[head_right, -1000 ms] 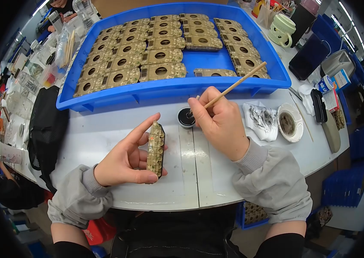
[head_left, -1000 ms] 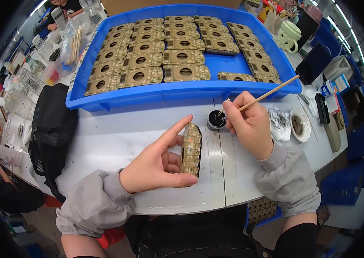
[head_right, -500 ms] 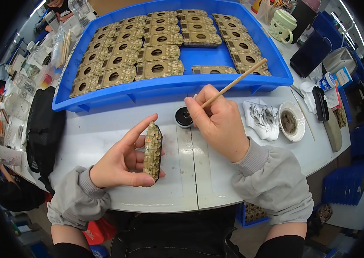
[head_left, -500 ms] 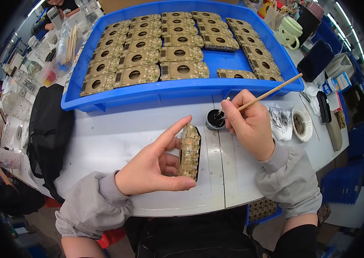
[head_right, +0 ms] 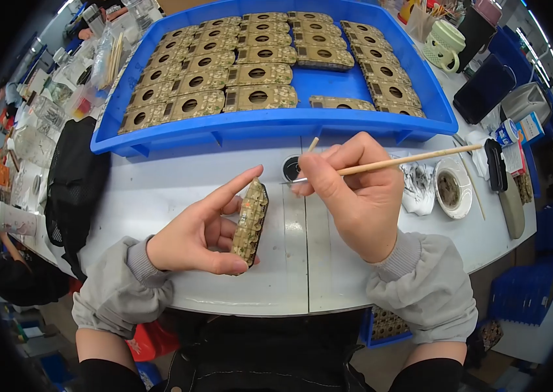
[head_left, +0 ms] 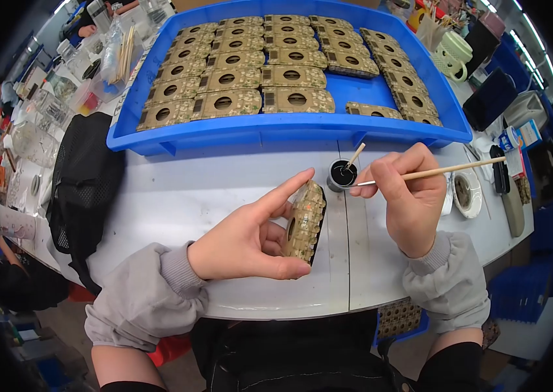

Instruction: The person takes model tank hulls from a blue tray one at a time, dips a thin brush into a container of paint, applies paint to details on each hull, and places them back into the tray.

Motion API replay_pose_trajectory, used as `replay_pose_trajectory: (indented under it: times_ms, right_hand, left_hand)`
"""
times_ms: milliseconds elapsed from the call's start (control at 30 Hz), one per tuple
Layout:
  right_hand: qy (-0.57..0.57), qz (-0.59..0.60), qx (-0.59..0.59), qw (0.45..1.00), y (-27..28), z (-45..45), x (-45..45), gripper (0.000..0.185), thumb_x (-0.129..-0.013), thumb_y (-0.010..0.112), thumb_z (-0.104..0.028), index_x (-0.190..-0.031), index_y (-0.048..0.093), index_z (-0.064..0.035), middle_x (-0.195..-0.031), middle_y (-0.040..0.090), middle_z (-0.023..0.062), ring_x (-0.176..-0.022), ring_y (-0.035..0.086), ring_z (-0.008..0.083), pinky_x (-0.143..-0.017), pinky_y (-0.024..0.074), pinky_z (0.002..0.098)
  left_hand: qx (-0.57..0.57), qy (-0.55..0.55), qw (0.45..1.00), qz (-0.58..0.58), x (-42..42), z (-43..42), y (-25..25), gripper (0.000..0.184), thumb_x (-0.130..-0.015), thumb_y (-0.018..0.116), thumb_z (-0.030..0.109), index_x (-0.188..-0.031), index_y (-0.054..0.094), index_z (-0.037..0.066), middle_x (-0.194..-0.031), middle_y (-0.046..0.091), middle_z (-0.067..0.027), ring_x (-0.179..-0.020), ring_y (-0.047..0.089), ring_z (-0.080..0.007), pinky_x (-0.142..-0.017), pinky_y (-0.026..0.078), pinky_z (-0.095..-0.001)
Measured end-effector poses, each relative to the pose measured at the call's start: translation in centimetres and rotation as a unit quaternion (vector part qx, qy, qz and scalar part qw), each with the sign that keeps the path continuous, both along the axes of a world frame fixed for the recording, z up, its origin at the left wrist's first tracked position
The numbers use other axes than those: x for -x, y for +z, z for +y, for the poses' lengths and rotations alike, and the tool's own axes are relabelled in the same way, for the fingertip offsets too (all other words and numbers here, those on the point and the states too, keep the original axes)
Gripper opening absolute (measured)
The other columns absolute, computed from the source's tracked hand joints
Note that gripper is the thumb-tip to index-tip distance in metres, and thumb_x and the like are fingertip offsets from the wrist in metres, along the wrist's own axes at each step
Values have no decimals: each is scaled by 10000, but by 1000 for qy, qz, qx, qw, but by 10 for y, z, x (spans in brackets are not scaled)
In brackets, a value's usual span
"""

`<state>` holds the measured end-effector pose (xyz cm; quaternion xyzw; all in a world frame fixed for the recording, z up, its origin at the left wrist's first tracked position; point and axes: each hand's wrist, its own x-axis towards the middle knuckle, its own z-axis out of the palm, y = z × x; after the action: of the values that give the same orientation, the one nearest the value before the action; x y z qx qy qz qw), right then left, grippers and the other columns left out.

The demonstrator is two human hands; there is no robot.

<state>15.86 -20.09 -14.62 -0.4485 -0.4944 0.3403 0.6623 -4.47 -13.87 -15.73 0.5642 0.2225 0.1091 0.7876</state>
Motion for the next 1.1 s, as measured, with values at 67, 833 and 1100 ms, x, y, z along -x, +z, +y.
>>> replay_pose_trajectory:
  times_ms: [67,833,1100]
  right_hand:
    - [12,49,-21,999,1,-4,4,172,-863,591,-23,-742,485,-82,-606,572,2,-537,549,99,-635,507,247]
    - [197,-96,-70,973,-5,-15,13,152,-895,481,25,-861,385,-87,-581,568,55,-945,649,359,-1013,359,532]
    - [206,-102,-83,970,-8,-14,12,154,-889,488,32,-861,389,-83,-614,579,60,-951,644,367,-1020,348,534]
  left_hand:
    - [-11,-1,1000,1,0,-1,-2,999,-676,718,-38,-1474,149,153,-1097,465,-141,-663,507,-79,-568,421,-164]
    - [-81,-52,995,-21,-1,0,-9,936,-631,726,10,-1435,250,69,-979,588,-82,-675,518,-89,-597,450,-181]
    - [-69,-50,996,-21,-1,0,-7,961,-624,734,7,-1442,234,70,-1002,589,-97,-705,543,-109,-621,469,-195]
